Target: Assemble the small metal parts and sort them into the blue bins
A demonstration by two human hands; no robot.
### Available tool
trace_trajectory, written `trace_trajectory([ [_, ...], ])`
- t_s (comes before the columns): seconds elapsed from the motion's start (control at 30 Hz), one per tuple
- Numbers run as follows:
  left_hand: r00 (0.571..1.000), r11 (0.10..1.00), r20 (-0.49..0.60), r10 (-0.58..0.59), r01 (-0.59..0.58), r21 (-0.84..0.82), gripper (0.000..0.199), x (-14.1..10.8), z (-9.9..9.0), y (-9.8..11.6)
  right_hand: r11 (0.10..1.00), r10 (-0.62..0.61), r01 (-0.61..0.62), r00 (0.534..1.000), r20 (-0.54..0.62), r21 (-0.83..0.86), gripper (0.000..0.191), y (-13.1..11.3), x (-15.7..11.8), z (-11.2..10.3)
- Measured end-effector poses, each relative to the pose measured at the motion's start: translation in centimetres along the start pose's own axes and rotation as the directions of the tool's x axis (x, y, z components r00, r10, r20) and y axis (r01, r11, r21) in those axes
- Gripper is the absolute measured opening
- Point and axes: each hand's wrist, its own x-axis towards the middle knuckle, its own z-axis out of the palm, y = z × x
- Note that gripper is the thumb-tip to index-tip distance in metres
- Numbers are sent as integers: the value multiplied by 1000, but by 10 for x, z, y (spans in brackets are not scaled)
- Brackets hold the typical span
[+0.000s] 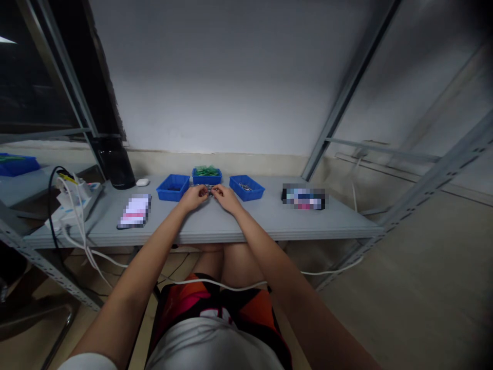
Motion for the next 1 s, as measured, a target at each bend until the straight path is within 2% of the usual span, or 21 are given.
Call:
trace_trajectory([
  [0.2, 1000, 1000, -9, -13, 13, 0, 15, 1, 1, -2, 999, 9, -9, 1000, 7, -35, 21, 0, 0, -2],
  [0.33, 999, 999, -16, -40, 40, 2, 18, 0, 0, -3, 999, 26, -27, 999, -36, -20, 21, 0, 1, -4],
  [0.67, 1000, 1000, -25, 2, -2, -11, 18, 0, -3, -3, 998, 51, -53, 997, -53, -44, 18, 2, 2, -5],
  [1.0, 996, 999, -86, 17, -21, -42, 18, 2, -3, -1, 995, 57, -47, 993, 100, -93, 17, 11, 1, -1],
])
